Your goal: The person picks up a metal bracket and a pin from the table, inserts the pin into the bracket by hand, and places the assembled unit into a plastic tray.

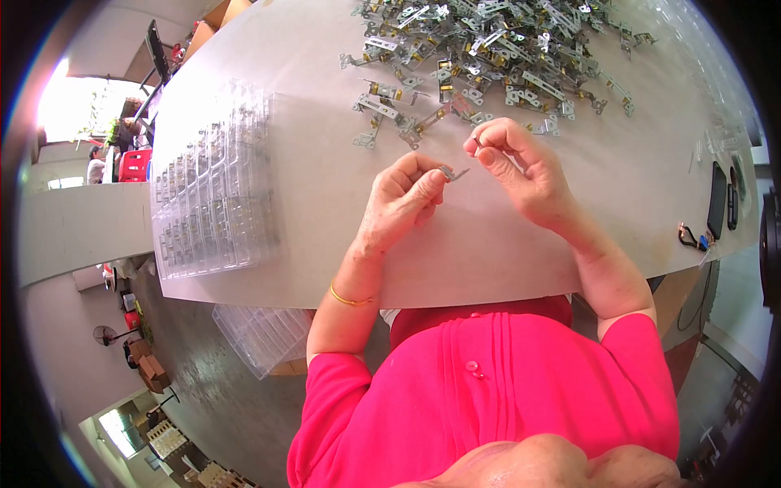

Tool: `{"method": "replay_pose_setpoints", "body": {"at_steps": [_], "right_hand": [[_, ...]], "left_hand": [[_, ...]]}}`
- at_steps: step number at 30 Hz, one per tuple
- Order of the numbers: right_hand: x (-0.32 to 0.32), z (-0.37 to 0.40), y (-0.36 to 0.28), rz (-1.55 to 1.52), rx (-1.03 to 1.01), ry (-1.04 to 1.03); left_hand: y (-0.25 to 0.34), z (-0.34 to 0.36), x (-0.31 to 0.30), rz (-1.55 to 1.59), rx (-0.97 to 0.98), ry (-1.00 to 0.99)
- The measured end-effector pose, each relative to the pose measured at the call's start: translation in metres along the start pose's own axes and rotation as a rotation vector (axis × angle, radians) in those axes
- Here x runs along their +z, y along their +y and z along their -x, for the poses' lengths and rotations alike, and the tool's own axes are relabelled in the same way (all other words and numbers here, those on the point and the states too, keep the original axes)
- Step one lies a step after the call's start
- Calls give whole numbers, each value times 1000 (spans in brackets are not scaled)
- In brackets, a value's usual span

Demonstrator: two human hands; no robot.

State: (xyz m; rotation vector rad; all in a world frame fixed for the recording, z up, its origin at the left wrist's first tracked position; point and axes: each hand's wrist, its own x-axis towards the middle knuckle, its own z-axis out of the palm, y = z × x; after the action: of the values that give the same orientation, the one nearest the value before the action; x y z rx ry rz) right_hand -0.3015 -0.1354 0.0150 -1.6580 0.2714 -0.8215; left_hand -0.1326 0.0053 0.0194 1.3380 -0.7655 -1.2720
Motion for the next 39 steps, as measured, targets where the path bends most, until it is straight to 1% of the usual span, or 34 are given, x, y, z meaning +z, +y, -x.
{"method": "replay_pose_setpoints", "body": {"at_steps": [1, 3, 4, 6, 7, 9, 10, 12, 13, 15, 16, 17, 19, 20, 22, 23, 26, 28, 29, 31, 32, 34, 39], "right_hand": [[-1, -2, -4, -1, -1, -1], [-3, -4, -13, 75, -101, -156], [-2, -3, -13, 77, -100, -153], [2, -2, -9, 154, -164, -230], [1, -1, -9, 154, -165, -231], [1, 0, -7, 149, -133, -227], [2, 1, -6, 148, -135, -229], [2, 3, -3, -211, 121, -122], [1, 3, -1, -208, 117, -123], [-2, -1, 1, -395, 222, 1], [-3, -2, 0, -470, 284, 49], [-4, -3, 0, -471, 278, 46], [-5, -5, 0, -598, 377, 137], [-5, -5, 1, -597, 374, 137], [-2, -3, 5, -662, 417, 117], [0, -2, 5, -662, 418, 115], [6, 1, 9, -642, 467, 100], [8, 2, 12, -266, 309, 104], [7, 2, 8, -266, 311, 105], [7, 2, -7, -269, 320, -2], [10, 4, -9, -269, 322, -1], [17, 9, -12, -109, 235, -12], [16, 10, -11, 27, 199, -34]], "left_hand": [[0, 0, 0, -1, 0, 2], [0, -1, 0, 61, -18, 41], [-1, -1, 0, 61, -19, 38], [-2, -2, -2, 84, -63, -2], [-3, -2, -3, 84, -61, -2], [-4, -2, -7, 115, -88, -91], [-2, -2, -8, 114, -87, -89], [4, -3, -8, 468, -166, -194], [1, -6, -8, 467, -162, -196], [-11, -13, -9, 414, 115, -141], [-11, -15, -17, 400, 199, -229], [-13, -13, -17, 396, 204, -229], [-6, -8, -3, 162, 376, -57], [-7, -10, -2, 161, 379, -59], [-12, -11, -1, 123, 481, -97], [-13, -11, -2, 123, 482, -94], [-16, -12, -7, 127, 431, -106], [-21, -14, -9, 140, 463, -43], [-22, -13, -10, 141, 462, -43], [-21, -9, -13, 83, 297, -56], [-20, -7, -11, 84, 295, -56], [-15, -3, -6, 151, 180, -100], [-11, -2, -4, 68, 141, -54]]}}
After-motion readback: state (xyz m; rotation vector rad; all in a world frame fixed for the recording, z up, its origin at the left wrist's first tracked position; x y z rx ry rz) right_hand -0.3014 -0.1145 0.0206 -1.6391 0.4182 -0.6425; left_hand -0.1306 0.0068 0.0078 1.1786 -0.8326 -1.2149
